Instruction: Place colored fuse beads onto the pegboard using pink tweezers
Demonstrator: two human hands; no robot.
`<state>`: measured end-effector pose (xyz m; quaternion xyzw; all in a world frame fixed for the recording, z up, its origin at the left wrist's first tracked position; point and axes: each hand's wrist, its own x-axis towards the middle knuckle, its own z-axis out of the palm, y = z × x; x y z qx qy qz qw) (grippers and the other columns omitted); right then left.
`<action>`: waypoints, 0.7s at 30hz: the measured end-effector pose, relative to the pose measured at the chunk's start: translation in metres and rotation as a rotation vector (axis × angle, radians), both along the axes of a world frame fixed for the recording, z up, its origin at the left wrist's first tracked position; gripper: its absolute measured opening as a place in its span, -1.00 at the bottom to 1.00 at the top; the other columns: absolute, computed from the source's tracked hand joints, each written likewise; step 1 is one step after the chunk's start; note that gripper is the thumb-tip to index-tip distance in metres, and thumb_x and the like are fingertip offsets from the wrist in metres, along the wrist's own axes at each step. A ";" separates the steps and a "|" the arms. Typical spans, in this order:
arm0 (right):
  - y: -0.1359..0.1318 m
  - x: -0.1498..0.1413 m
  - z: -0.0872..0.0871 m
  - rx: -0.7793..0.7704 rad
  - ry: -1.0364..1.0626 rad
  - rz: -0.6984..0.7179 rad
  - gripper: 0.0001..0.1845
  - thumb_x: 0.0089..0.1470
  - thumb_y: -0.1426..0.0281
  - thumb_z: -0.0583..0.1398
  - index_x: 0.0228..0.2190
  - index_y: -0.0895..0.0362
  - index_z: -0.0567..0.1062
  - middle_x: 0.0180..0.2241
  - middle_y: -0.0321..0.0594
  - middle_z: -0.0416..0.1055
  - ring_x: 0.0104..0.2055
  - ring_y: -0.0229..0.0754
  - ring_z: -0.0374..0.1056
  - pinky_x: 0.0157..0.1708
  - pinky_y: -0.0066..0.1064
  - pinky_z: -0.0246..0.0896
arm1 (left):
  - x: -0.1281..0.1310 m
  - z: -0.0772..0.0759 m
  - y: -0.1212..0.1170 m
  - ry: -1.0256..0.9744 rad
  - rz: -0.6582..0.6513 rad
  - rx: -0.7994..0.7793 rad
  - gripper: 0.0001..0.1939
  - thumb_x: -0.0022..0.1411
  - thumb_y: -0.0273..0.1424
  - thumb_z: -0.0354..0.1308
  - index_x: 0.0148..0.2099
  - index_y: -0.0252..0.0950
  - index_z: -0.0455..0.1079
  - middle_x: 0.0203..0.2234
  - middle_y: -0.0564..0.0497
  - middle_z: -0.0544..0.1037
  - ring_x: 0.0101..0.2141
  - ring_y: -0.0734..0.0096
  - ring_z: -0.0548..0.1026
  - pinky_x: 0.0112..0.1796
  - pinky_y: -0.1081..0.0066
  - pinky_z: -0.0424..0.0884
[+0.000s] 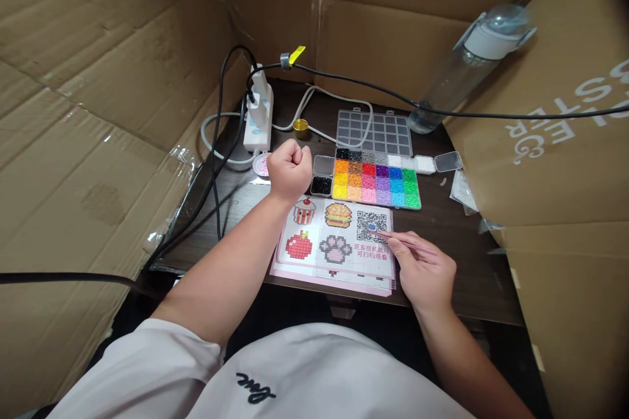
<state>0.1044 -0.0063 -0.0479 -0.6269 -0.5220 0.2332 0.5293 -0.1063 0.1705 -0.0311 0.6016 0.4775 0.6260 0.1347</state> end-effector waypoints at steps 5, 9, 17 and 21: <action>0.000 0.000 0.000 -0.005 0.008 0.018 -0.87 0.06 0.37 0.29 -0.32 0.06 0.67 -0.38 -0.18 0.59 -0.39 -0.19 0.47 -0.45 -0.41 0.36 | -0.001 -0.004 0.003 -0.070 -0.026 -0.015 -0.55 0.07 -0.48 0.16 -0.57 -0.26 -0.12 -0.69 0.18 0.00 -0.62 0.59 0.01 -0.55 0.42 0.03; 0.001 0.001 -0.001 -0.003 0.017 0.034 -0.87 0.07 0.38 0.28 -0.32 0.06 0.67 -0.37 -0.18 0.59 -0.39 -0.20 0.46 -0.46 -0.42 0.35 | -0.003 -0.004 0.001 -0.106 -0.057 -0.034 -0.51 0.12 -0.44 0.16 -0.58 -0.27 -0.16 -0.69 0.18 -0.03 -0.62 0.60 -0.02 -0.57 0.42 0.00; 0.001 0.001 -0.001 0.001 0.031 0.048 -0.87 0.07 0.38 0.29 -0.32 0.05 0.67 -0.36 -0.19 0.59 -0.38 -0.20 0.46 -0.44 -0.42 0.35 | -0.004 0.005 -0.009 0.032 -0.152 -0.061 -0.42 0.28 -0.28 0.05 -0.67 -0.29 -0.16 -0.76 0.14 -0.09 -0.67 0.60 -0.07 -0.62 0.35 -0.11; 0.000 0.001 0.000 0.002 0.023 0.052 -0.87 0.07 0.39 0.29 -0.32 0.05 0.67 -0.36 -0.19 0.59 -0.38 -0.21 0.46 -0.44 -0.42 0.34 | -0.004 0.002 -0.006 -0.030 -0.141 -0.058 -0.39 0.32 -0.21 0.02 -0.69 -0.29 -0.13 -0.78 0.14 -0.06 -0.70 0.61 -0.05 -0.63 0.34 -0.11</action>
